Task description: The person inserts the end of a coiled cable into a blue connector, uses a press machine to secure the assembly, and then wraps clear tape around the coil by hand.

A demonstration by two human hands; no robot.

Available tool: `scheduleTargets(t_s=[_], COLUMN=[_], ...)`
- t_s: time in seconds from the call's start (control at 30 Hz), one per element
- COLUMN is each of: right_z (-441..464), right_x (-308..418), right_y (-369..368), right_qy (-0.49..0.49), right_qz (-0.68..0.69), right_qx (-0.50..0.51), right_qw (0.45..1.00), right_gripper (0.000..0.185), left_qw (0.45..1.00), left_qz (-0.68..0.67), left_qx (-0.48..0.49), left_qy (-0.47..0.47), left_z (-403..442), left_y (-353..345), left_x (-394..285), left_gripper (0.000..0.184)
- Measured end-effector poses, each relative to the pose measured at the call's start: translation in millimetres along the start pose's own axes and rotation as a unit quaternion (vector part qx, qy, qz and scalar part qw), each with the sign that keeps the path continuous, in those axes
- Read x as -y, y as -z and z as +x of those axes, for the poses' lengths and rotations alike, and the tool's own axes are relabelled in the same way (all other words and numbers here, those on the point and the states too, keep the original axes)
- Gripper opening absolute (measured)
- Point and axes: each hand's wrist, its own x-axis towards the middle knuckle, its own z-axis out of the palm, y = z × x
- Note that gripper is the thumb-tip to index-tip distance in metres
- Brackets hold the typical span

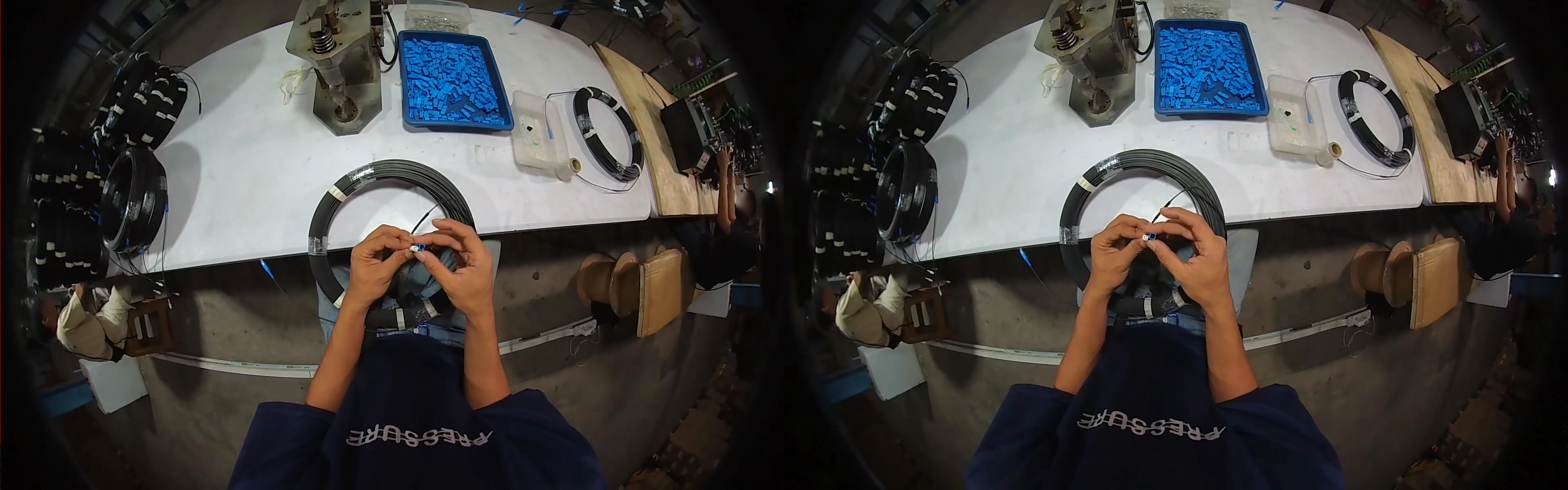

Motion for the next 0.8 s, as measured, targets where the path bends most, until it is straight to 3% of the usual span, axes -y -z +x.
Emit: scheduleTargets(t_s=[0.5,0.8], right_z=[2.0,1.3], right_x=[-1.2,-10.4], right_y=[-4.7,-11.8], right_qy=[0.066,0.084], right_qz=[-0.066,-0.036], right_qx=[-0.005,-0.035], right_qw=[0.996,0.995], right_gripper=[0.048,0.052], left_qw=[1.0,0.999], left_qz=[0.015,0.023], left_qx=[0.017,0.022], left_qy=[-0.002,0.009], left_z=[3.6,2.1], left_y=[1.8,3.0], left_x=[-3.9,-15.2], left_gripper=[0.013,0.018])
